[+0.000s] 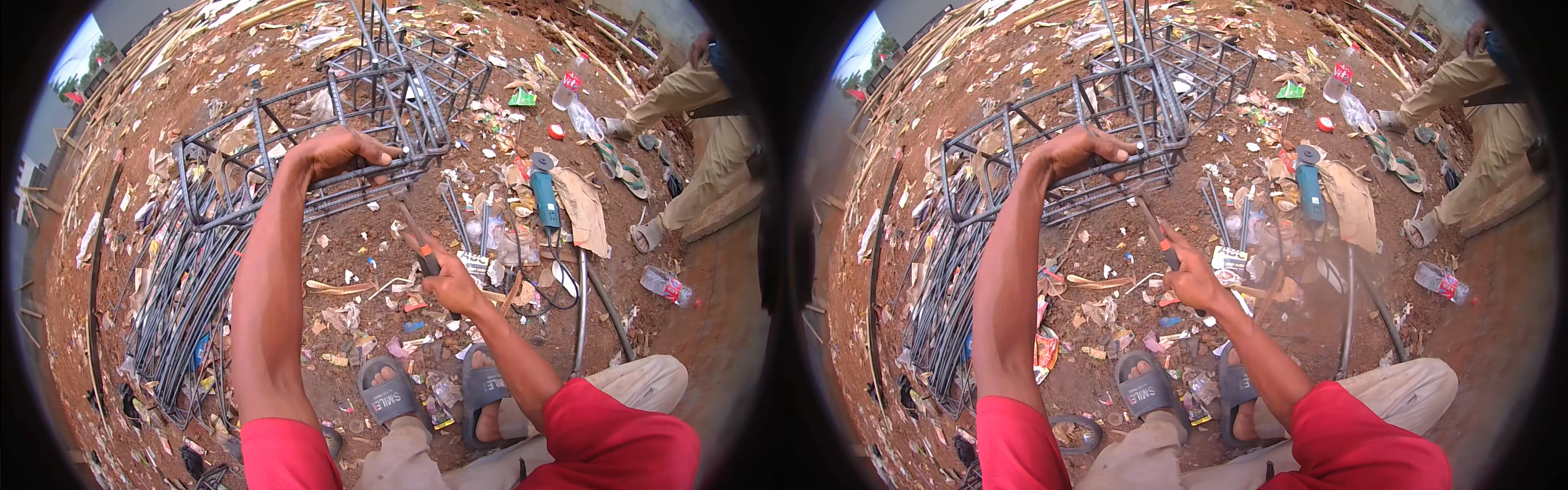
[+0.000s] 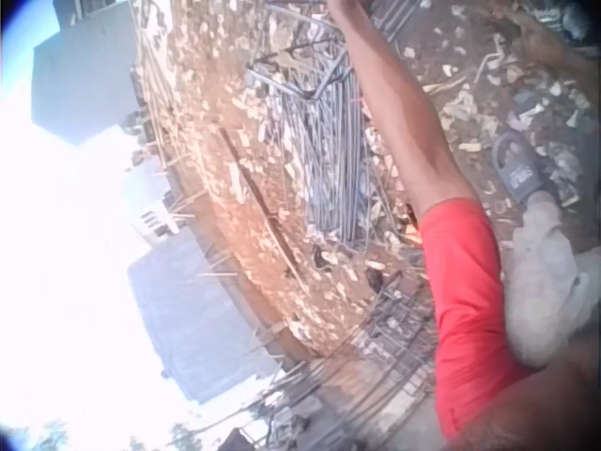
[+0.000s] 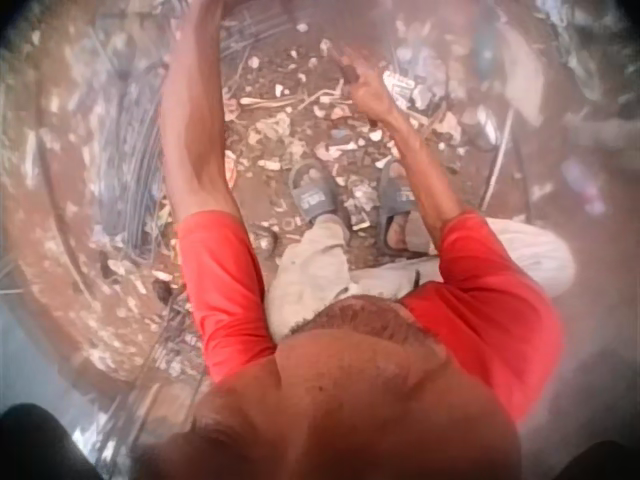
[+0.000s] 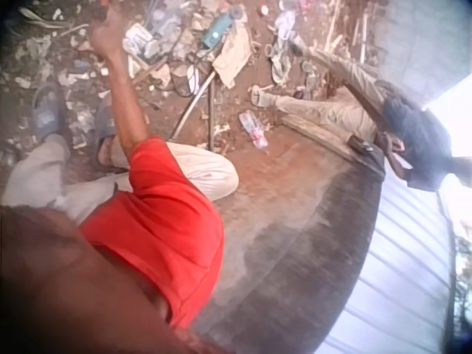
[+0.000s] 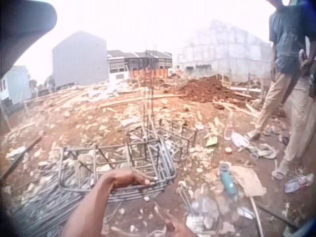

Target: The person assembles a rebar cage by hand, using wire and pliers to secure metal rods together. They move a small metal cage into position and twist wire around the joints to secure the structure.

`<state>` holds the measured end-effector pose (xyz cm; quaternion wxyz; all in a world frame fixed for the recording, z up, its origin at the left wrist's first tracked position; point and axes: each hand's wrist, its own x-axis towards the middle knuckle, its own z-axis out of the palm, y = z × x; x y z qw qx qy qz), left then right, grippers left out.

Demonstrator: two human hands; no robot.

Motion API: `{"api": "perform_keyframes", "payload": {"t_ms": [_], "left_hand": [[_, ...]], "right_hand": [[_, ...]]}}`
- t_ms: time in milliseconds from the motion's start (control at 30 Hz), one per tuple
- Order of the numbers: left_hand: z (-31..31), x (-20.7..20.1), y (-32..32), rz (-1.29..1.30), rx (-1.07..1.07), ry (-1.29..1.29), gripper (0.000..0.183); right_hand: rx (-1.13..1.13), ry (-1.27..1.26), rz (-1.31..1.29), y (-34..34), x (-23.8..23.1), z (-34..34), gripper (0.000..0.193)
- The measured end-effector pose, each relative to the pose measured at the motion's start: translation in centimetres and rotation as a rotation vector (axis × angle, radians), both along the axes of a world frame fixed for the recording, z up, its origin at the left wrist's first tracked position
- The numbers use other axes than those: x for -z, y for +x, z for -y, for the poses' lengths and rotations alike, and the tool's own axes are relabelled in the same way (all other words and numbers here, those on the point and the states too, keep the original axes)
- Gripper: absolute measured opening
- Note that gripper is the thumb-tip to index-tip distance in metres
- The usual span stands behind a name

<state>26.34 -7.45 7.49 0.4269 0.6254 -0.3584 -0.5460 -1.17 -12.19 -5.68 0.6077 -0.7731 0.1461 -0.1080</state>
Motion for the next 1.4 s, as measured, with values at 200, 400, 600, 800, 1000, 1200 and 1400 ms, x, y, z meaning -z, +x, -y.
{"api": "perform_keyframes", "payload": {"t_ms": [200, 400, 600, 800, 1000, 1200, 1400], "left_hand": [[0.4, 0.9, 0.5, -0.021, 0.031, -0.047, 0.048], [0.3, 0.6, 0.5, -0.005, 0.036, -0.021, 0.045], [0.2, 0.5, 0.3, -0.024, 0.018, -0.046, 0.046], [0.3, 0.8, 0.5, -0.007, 0.017, -0.05, 0.047], [0.3, 0.0, 0.0, 0.008, 0.01, -0.034, 0.044], [0.1, 0.0, 0.5, 0.001, 0.018, -0.023, 0.044], [0.5, -0.1, 0.0, -0.006, 0.025, -0.037, 0.044]], "right_hand": [[0.182, 0.348, -0.036, 0.7, -0.2, -1.0, 0.08], [0.203, 0.271, 0.055, 2.2, 0.7, -1.9, 0.08], [0.2, 0.25, 0.149, 2.7, 0.8, -2.6, 0.08], [0.208, 0.154, 0.196, 2.6, 1.4, -1.9, 0.074], [0.161, 0.359, 0.064, 0.7, 0.4, 0.3, 0.051], [-0.092, 0.755, 0.05, -1.0, -3.5, 3.3, 0.048], [-0.415, 1.561, 0.235, -1.8, -2.7, 3.8, 0.054]]}}
